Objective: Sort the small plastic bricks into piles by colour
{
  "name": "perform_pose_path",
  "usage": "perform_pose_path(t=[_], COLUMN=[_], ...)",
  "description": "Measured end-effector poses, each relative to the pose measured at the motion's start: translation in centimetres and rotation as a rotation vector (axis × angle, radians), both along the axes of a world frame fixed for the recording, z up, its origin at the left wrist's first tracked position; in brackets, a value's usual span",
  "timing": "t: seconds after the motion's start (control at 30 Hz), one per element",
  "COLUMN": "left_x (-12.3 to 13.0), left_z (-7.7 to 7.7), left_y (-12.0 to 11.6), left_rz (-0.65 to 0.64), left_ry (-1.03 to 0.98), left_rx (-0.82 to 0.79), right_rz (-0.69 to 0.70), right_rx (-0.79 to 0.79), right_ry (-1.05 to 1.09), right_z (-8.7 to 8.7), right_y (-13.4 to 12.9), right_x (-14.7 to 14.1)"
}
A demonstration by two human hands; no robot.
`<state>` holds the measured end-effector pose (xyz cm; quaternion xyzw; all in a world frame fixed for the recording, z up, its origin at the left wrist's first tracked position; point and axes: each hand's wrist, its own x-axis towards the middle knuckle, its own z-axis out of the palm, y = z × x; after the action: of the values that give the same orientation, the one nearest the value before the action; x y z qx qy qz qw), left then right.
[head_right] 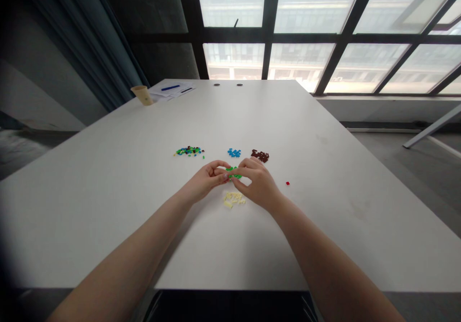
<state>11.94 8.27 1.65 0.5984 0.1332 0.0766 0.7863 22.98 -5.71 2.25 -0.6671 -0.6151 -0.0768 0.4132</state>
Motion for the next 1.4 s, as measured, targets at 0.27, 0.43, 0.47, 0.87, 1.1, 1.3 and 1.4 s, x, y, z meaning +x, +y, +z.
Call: perform_pose_path(t=[0.27, 0.43, 0.47, 0.87, 1.1, 1.3, 1.4], left_x=[0.3, -0.3, -0.4, -0.2, -0.2, -0.1, -0.1], left_z=[-1.5, -2.1, -2.2, -2.6, -2.6, -3.1, -3.1], left_y=[3.5, 6.4, 6.6, 6.4, 6.3, 6.3, 6.3], left_rz=[0.493, 0.654, 0.655, 0.597, 0.573, 0.534, 0.522], left_ry=[0.114, 0.298, 0.358, 0.588, 0.631, 0.651, 0.646], left_rx=[0.404, 1.05, 1.127, 1.288, 1.302, 1.339, 1.344], right_rz=[-0.326, -0.428, -0.448, -0.507, -0.498, -0.476, -0.484], right_rx=[-0.33, -0.542, -0.552, -0.573, -0.63, -0.615, -0.561], right_ry=[0.019, 0.008, 0.004, 0.02, 0.026, 0.045, 0.062], right_z=[-1.9, -2.5, -2.5, -1.9, -1.6, -1.7, -1.7], right_y=[-0.1, 0.5, 0.7, 1.1, 0.9, 1.0, 0.9], right_x=[2.6, 2.2, 1.9, 1.0, 0.8, 0.6, 0.8])
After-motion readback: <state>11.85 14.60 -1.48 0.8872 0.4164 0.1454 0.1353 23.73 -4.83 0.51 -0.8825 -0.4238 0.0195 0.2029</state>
